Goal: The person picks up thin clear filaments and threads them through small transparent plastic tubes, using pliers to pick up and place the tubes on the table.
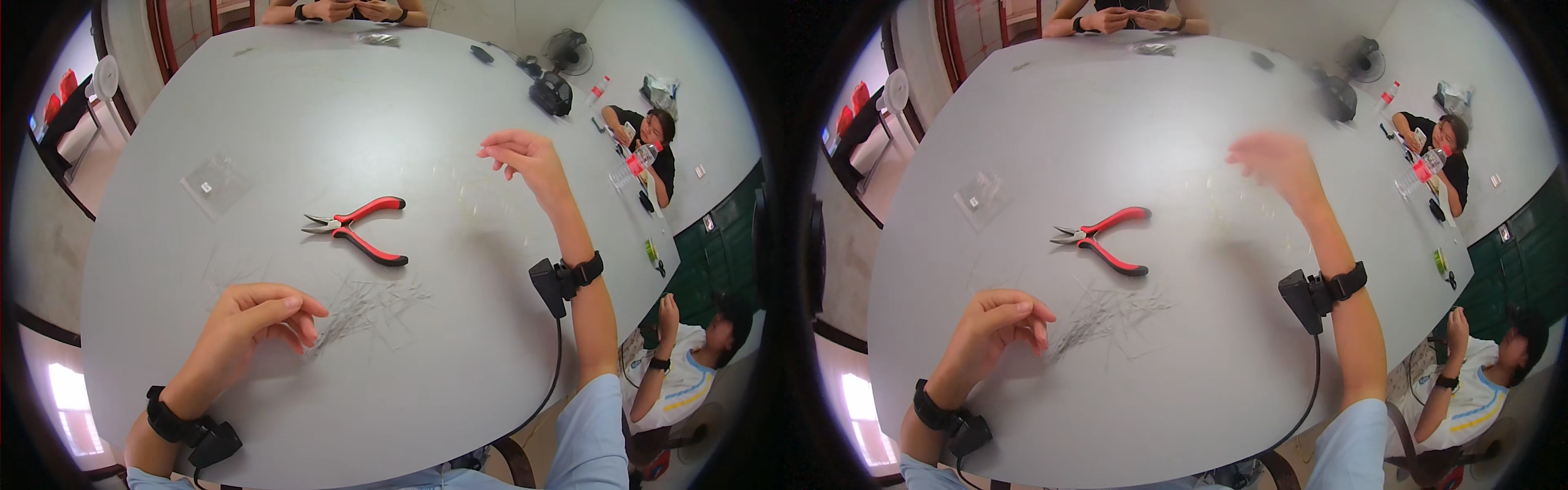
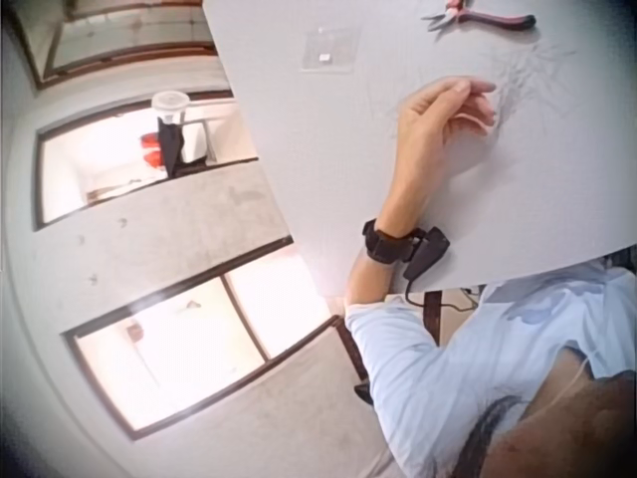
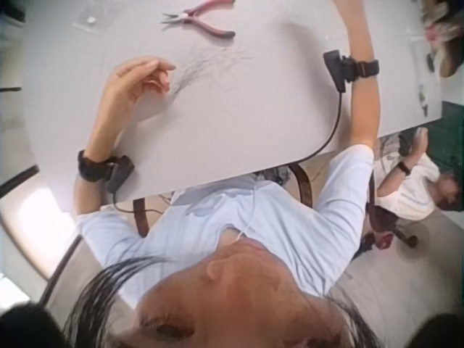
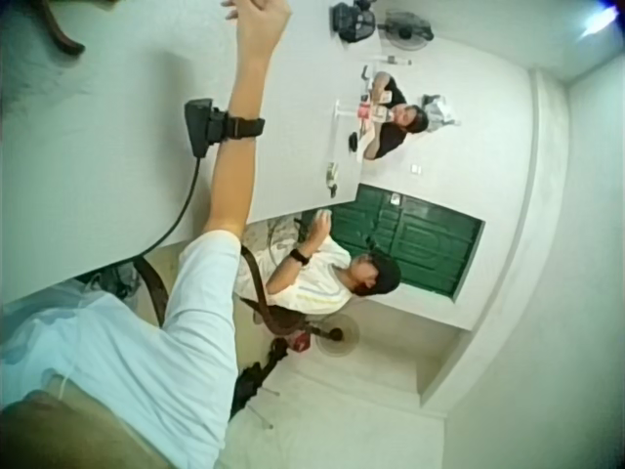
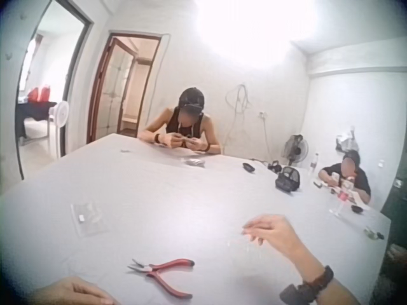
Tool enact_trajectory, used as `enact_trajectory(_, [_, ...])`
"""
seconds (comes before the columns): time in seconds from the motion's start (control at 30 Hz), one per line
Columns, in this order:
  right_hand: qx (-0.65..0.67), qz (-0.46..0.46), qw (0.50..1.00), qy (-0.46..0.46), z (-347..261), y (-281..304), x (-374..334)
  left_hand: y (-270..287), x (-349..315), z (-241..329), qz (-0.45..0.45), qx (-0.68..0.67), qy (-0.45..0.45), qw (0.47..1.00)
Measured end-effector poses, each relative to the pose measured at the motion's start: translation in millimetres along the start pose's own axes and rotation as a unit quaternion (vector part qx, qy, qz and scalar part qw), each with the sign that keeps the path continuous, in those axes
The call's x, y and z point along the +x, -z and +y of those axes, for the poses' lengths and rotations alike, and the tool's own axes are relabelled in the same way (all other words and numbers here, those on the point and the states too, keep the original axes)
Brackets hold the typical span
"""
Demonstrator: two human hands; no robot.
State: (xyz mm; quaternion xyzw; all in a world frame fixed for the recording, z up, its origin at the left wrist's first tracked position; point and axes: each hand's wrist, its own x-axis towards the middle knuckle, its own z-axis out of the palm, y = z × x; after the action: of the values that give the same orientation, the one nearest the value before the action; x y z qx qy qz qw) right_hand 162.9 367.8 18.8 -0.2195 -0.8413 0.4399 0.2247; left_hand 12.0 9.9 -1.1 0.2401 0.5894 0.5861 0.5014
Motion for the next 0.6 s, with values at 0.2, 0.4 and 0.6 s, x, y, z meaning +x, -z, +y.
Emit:
enact_trajectory(0.2, [0.14, 0.184, 0.971, 0.061, -16.4, -0.5, -1.2, 4.4, 0.5, 0.2, -0.037, -0.01, -0.004, 0.999])
enact_trajectory(0.4, [0.211, 0.094, 0.972, 0.029, -62.0, -37.8, -22.6, -13.8, 4.4, 2.6, -0.05, 0.022, 0.02, 0.998])
enact_trajectory(0.6, [0.252, -0.108, 0.959, -0.078, -100.7, -92.5, -55.1, -35.9, 11.3, 3.9, -0.036, -0.003, -0.06, 0.998])
